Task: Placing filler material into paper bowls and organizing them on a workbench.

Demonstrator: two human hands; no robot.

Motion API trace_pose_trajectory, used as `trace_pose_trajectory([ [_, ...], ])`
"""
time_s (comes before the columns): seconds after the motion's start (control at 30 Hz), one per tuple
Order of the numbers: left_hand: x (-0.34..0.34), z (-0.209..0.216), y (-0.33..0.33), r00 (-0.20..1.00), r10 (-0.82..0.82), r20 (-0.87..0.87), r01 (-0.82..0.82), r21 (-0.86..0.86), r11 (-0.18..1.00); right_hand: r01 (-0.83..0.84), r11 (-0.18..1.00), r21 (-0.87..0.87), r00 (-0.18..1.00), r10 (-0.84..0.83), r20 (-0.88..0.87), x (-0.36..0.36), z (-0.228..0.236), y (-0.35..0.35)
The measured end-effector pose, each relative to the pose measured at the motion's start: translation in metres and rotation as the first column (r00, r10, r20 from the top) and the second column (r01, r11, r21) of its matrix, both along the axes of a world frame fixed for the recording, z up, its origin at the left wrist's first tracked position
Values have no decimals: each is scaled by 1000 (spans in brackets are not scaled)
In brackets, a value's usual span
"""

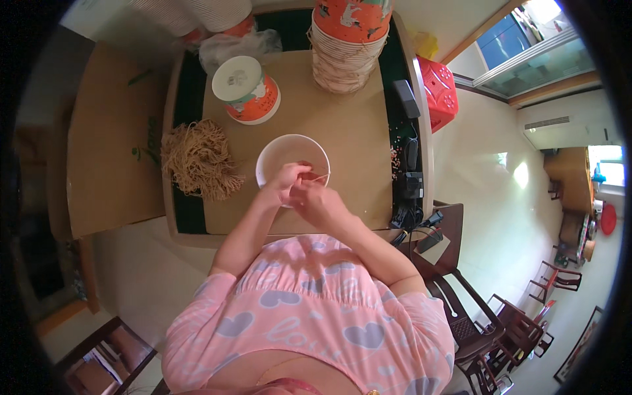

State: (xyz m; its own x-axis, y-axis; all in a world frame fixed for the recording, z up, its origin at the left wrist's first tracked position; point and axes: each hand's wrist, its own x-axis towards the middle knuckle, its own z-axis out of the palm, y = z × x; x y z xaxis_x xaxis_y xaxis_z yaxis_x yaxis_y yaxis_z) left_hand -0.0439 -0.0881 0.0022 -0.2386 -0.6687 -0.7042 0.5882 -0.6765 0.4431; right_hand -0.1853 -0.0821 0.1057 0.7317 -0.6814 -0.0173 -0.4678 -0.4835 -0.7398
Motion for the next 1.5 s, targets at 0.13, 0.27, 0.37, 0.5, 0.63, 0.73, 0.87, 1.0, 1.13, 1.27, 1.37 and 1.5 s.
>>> trace_pose_trajectory([
  [0.13, 4, 7, 5, 959, -186, 212, 216, -128, 968, -58, 962, -268, 998, 54, -24, 5, -9, -62],
  [0.27, -8, 5, 17, 970, 90, 227, -46, -192, 980, -214, 953, -214, 902, 108, -418, 6, -23, -71],
  [0.37, -6, 2, 27, 957, 95, 274, 7, -349, 937, -169, 974, -153, 938, 111, -328, -1, -31, -65],
  [0.5, -9, 0, 30, 953, 124, 275, -1, -409, 913, -147, 984, -103, 968, 122, -219, -6, -32, -60],
  [0.63, -8, 9, 27, 882, 156, 445, 36, -393, 919, 13, 999, -41, 988, -19, -155, -7, -33, -57],
  [0.73, -7, 17, 21, 869, 130, 478, 58, -358, 932, 104, 993, 57, 995, -104, 6, -11, -37, -59],
  [0.87, -13, 23, 12, 945, 74, 318, 33, -317, 948, 182, 953, 242, 967, -218, 133, -13, -43, -63],
  [1.0, -16, 16, 9, 990, 56, 133, -20, -258, 966, 210, 946, 246, 962, -245, 123, -13, -45, -64],
  [1.13, -16, 3, 11, 976, 63, 210, -11, -243, 970, 242, 938, 249, 958, -272, 91, -12, -45, -63],
  [1.27, -15, 0, 10, 958, 69, 277, 6, -258, 966, 249, 958, 142, 961, -262, 85, -12, -54, -67],
  [1.37, -14, 1, 9, 945, 94, 312, -7, -268, 963, 323, 759, 565, 913, -408, 26, -10, -47, -71],
  [1.5, -12, 11, 11, 951, 114, 286, -39, -253, 967, 304, 761, 574, 914, -402, 49, -9, -42, -72],
])
